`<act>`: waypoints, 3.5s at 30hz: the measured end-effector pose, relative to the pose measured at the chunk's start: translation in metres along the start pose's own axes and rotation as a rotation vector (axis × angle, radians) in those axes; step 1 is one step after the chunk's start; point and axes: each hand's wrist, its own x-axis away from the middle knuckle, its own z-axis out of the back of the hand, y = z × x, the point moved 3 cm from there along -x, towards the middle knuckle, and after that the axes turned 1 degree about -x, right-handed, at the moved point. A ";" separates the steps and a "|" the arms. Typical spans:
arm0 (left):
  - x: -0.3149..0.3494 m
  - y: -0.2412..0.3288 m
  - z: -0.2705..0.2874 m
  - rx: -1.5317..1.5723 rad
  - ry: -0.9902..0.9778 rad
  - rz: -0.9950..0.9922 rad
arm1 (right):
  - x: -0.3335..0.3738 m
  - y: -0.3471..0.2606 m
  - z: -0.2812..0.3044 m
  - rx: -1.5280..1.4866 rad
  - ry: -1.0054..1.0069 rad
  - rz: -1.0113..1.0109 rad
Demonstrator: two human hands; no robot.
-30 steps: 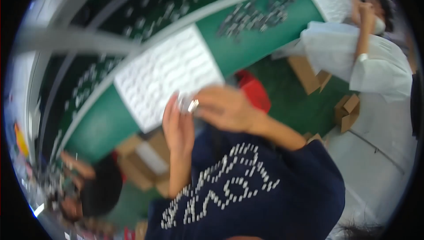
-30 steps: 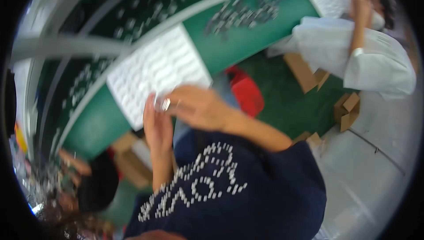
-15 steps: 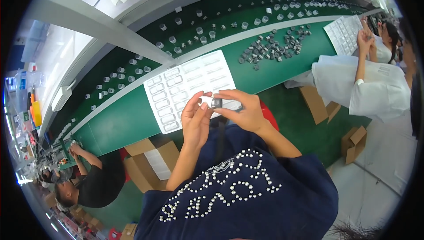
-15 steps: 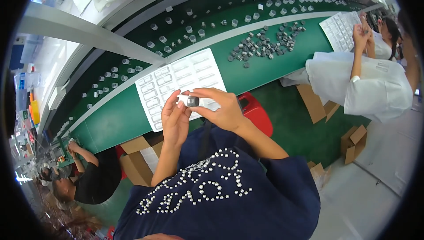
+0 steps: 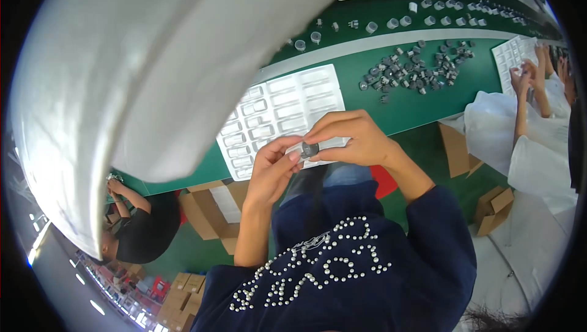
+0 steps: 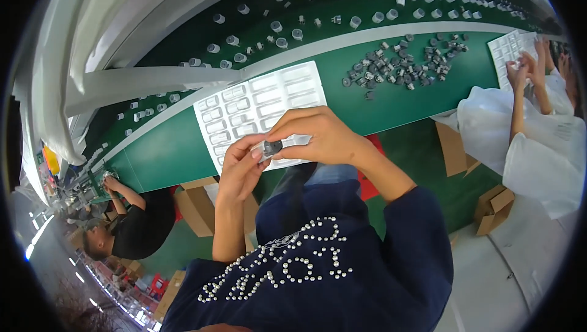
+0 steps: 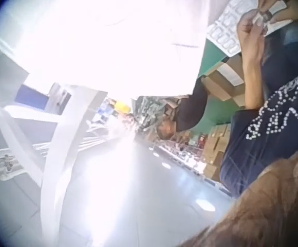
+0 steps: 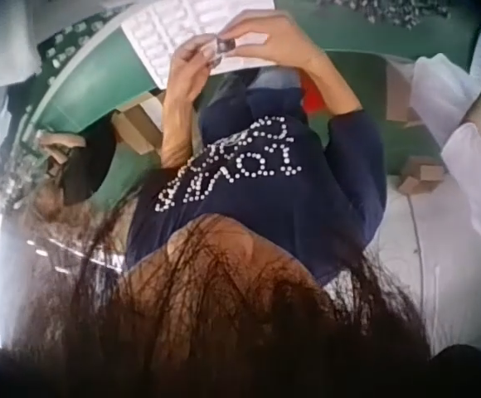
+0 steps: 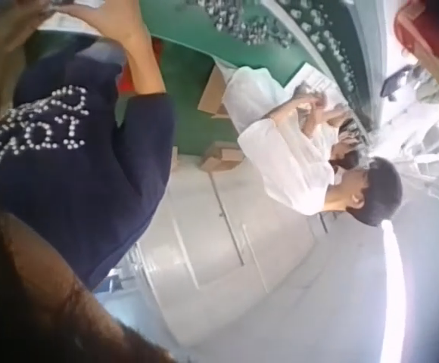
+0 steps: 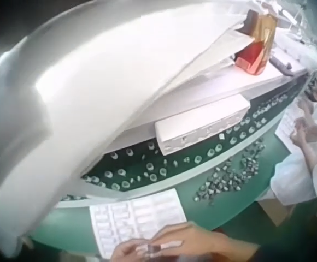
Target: The person packs small electronic motor components by hand into white plastic sorting trays on a production line.
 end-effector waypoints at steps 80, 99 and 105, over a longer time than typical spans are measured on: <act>-0.321 0.042 0.128 -1.718 0.447 -0.563 | 0.066 0.230 0.108 1.344 0.482 -0.083; -0.243 -0.136 -0.072 -1.489 -0.266 -0.541 | -0.094 0.300 0.324 1.230 0.905 -0.027; -0.292 0.043 0.026 -1.713 0.558 -0.735 | -0.127 0.294 0.353 1.309 1.071 -0.335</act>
